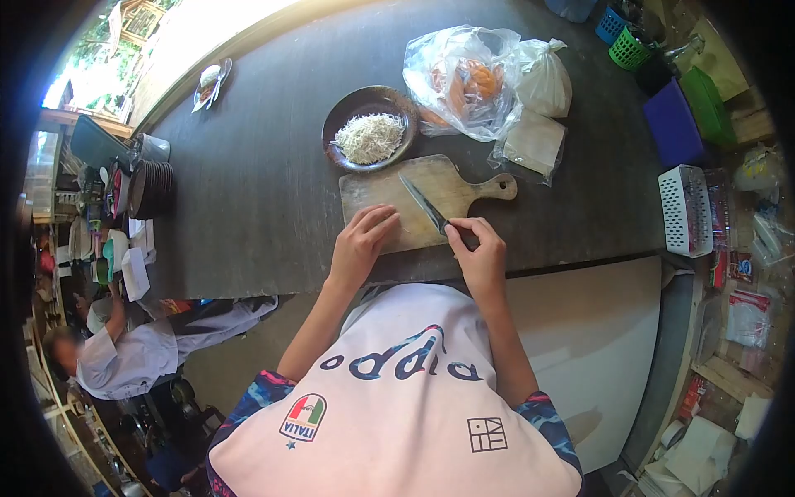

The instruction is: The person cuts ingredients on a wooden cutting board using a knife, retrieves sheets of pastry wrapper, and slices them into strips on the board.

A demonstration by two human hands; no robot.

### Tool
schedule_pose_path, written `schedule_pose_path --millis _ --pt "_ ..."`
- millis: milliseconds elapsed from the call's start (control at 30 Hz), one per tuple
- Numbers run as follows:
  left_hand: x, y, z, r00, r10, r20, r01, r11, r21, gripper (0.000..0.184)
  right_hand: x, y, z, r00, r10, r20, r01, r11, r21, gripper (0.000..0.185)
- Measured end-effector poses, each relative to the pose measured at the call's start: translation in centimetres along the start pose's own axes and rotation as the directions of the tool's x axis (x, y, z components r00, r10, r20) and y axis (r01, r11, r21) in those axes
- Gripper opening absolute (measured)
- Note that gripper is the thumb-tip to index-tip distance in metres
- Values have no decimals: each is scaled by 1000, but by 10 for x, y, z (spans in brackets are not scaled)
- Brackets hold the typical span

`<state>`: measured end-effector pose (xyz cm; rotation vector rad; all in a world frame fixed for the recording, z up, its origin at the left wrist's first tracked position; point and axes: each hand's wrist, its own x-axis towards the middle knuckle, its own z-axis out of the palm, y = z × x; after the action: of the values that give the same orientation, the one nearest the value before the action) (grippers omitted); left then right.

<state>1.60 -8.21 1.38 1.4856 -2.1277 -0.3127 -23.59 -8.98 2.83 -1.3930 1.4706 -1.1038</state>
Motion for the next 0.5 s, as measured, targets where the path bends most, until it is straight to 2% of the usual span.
schedule_pose_path --millis 133,233,500 --pt "1 5 -3 999 23 30 -24 1000 6 51 -3 -5 -2 998 56 29 -56 998 3 15" --pt "4 6 -6 999 23 49 -22 1000 -12 51 -3 -1 -3 999 24 26 -23 999 -34 15" --pt "6 -1 0 995 102 23 -103 992 68 52 -3 -2 -4 999 32 21 -33 999 31 16"
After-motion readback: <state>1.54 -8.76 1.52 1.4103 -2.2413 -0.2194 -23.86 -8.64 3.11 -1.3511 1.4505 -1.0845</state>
